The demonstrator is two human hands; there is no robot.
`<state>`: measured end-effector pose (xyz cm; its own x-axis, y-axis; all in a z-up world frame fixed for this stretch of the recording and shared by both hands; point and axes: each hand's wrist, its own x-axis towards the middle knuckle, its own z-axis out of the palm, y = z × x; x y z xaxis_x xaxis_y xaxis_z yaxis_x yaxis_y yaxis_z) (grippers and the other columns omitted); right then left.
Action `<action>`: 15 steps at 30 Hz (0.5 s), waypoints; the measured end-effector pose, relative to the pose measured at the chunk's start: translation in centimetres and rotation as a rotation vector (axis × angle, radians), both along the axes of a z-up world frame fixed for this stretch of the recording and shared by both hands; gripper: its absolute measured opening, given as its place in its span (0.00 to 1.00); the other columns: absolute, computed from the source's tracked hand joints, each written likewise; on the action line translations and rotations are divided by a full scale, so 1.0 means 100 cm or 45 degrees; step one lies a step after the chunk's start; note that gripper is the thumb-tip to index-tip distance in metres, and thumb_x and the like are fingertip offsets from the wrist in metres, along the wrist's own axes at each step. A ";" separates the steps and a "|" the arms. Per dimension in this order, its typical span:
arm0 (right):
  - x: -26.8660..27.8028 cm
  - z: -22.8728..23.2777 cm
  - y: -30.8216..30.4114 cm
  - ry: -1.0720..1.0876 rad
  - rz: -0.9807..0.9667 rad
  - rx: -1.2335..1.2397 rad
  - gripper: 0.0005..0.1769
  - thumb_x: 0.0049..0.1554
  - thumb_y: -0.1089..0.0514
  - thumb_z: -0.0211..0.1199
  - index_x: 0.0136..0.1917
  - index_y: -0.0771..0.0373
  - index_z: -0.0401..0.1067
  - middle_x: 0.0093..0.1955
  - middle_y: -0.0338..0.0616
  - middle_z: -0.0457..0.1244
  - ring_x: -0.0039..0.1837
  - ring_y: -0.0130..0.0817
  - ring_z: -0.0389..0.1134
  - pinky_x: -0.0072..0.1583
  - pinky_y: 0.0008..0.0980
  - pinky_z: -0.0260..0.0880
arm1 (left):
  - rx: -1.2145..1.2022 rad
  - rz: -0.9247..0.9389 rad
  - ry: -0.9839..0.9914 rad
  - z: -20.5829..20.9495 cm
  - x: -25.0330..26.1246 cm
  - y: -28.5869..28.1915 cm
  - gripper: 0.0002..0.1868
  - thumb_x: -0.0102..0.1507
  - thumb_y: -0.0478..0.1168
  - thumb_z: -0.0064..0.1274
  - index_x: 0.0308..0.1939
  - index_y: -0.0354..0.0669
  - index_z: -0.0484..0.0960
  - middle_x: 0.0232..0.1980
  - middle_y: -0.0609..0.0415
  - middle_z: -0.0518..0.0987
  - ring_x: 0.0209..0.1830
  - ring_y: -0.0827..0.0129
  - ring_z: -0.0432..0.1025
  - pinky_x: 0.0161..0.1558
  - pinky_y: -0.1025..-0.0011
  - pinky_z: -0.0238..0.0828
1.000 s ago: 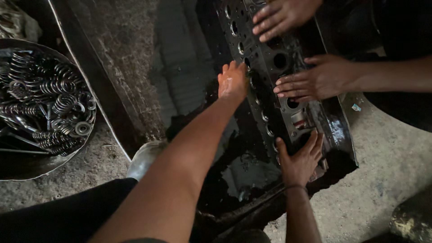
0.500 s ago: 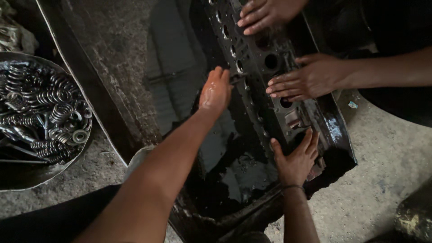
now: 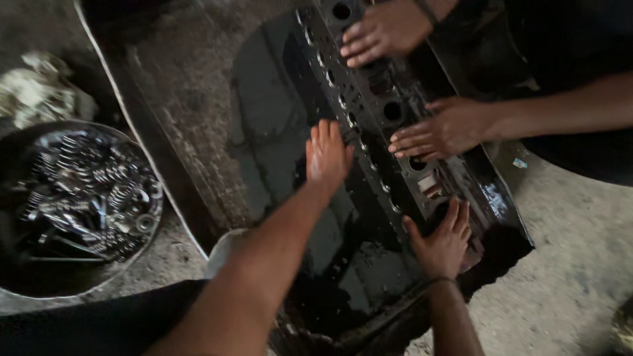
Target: The person scrubs a greasy engine cylinder head with a wire brush and their hands in a water-filled tray. They repeatedly dip the brush into the water and scrub the surface and holes of the metal part while a coworker assists by holding the part steady.
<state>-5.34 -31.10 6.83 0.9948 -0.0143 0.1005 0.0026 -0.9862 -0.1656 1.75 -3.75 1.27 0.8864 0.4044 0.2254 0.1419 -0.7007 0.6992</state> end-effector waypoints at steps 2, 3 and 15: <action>0.001 -0.001 -0.007 -0.022 0.051 0.054 0.64 0.47 0.27 0.69 0.82 0.65 0.49 0.84 0.64 0.43 0.79 0.69 0.47 0.72 0.63 0.53 | 0.185 0.105 -0.042 -0.002 -0.012 -0.016 0.29 0.53 0.43 0.58 0.55 0.33 0.72 0.58 0.39 0.69 0.57 0.45 0.67 0.50 0.53 0.69; 0.002 -0.003 -0.011 -0.031 0.078 0.076 0.64 0.47 0.28 0.70 0.82 0.65 0.50 0.83 0.65 0.43 0.79 0.69 0.47 0.73 0.63 0.53 | 0.274 0.160 -0.061 -0.004 -0.019 -0.024 0.30 0.54 0.43 0.57 0.56 0.32 0.71 0.59 0.37 0.69 0.57 0.44 0.66 0.50 0.54 0.69; -0.035 -0.029 -0.005 -0.100 0.116 0.027 0.52 0.50 0.38 0.68 0.80 0.62 0.55 0.84 0.62 0.46 0.76 0.66 0.50 0.75 0.57 0.52 | -0.607 -0.312 0.423 -0.028 -0.113 -0.099 0.11 0.63 0.43 0.51 0.44 0.41 0.83 0.50 0.37 0.81 0.53 0.42 0.75 0.56 0.51 0.71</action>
<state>-8.79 -31.59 3.88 0.9812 0.0728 0.1788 0.1057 -0.9776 -0.1819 -9.54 -13.64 -1.49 0.9578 0.1690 -0.2327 0.2799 -0.3624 0.8890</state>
